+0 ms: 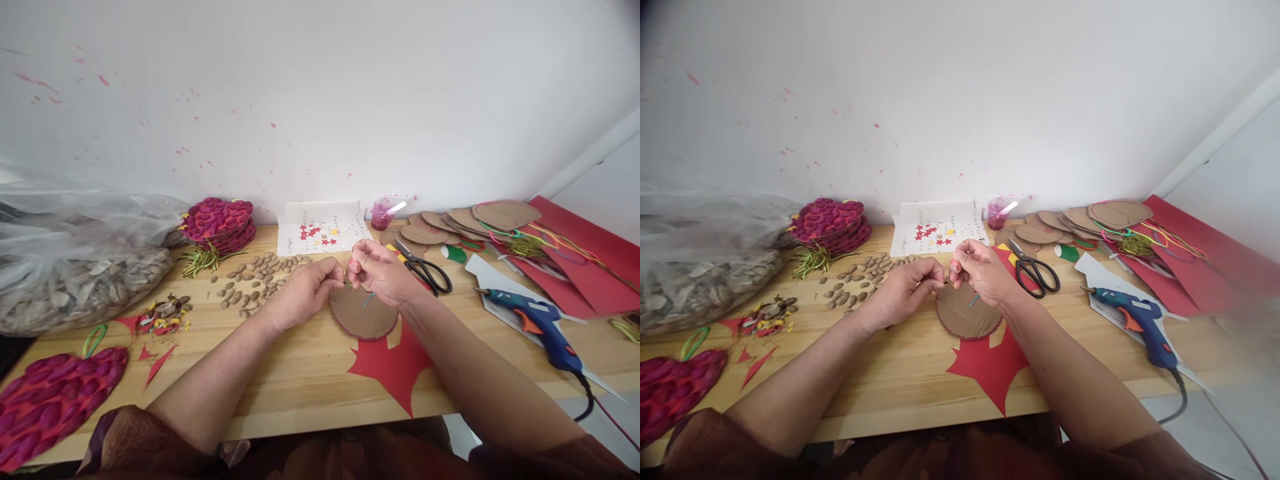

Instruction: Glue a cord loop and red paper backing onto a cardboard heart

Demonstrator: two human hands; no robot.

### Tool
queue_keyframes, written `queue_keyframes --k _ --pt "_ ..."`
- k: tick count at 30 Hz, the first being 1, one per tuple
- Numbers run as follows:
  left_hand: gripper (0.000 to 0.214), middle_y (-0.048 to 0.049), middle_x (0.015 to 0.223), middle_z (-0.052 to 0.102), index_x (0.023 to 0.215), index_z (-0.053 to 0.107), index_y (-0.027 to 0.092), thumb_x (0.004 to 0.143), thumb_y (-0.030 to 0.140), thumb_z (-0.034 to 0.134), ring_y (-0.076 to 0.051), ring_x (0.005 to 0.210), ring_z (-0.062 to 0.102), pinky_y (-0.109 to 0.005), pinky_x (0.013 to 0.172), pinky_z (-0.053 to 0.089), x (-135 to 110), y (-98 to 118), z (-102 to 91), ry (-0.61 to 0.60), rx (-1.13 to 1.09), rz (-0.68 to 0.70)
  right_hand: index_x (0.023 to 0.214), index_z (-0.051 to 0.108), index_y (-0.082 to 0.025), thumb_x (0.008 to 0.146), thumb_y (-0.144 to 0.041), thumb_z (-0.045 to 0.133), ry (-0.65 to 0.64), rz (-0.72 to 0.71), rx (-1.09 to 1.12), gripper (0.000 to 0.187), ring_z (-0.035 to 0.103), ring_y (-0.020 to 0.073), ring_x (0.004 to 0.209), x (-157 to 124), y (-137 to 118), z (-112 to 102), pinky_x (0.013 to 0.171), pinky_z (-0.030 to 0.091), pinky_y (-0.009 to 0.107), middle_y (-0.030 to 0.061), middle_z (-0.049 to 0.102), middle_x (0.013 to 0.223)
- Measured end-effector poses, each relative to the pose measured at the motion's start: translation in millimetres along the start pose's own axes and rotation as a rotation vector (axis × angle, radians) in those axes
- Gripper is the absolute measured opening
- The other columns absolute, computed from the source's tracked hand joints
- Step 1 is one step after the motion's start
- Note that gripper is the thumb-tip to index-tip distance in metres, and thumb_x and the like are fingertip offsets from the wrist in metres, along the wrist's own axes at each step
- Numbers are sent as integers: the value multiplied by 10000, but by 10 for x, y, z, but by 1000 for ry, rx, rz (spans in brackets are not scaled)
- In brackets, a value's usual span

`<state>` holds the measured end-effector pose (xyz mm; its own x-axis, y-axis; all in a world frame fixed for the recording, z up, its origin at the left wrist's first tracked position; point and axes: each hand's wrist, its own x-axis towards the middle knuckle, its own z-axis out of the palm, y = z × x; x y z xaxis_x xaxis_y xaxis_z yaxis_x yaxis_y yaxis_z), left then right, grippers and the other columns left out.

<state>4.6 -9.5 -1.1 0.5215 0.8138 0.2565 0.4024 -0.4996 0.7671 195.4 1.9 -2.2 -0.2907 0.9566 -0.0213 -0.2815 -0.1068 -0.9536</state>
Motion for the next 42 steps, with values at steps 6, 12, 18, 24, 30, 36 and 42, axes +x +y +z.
queue_keyframes --k 6,12,18,24,30,36,42 --pt "151 -6 837 653 949 595 189 906 334 599 -139 752 589 -264 718 464 29 -86 39 55 -260 -90 773 527 -219 728 -452 822 38 -21 63 378 601 118 669 19 -3 -22 545 474 233 -47 583 708" --pt "237 -39 887 723 955 683 172 833 374 701 -150 744 632 -268 702 487 28 -88 61 144 -296 -205 795 555 -220 734 -447 820 67 -42 66 354 663 152 800 29 -26 -42 541 499 220 2 662 861" --pt "149 -38 836 697 858 712 184 875 322 660 -157 759 625 -279 709 505 22 -83 42 193 -250 -79 808 549 -217 729 -464 812 123 -14 30 369 693 156 763 46 18 -51 470 460 199 19 691 908" --pt "161 -98 1050 693 847 726 187 891 328 660 -170 808 653 -336 757 554 -11 55 26 152 -425 16 786 561 -205 747 -479 789 72 62 -59 359 516 79 445 40 152 44 353 327 199 -41 626 654" --pt "293 -48 762 701 847 701 153 835 446 715 -164 708 671 -315 733 554 7 65 61 139 -709 -221 922 683 -200 785 -413 758 16 0 -223 264 550 101 548 -8 201 100 474 411 227 -6 675 721" --pt "326 -31 739 699 792 719 149 769 470 769 -125 652 623 -287 709 542 47 -11 46 242 -769 -280 1053 767 -273 806 -284 712 -56 -158 -315 254 649 187 897 -35 83 92 763 496 321 22 753 987" --pt "325 -35 758 714 821 744 150 764 468 782 -120 670 635 -273 706 547 36 -16 77 142 -776 -334 835 778 -280 803 -402 757 74 -193 -274 127 628 168 769 -7 151 83 750 484 330 4 735 813"
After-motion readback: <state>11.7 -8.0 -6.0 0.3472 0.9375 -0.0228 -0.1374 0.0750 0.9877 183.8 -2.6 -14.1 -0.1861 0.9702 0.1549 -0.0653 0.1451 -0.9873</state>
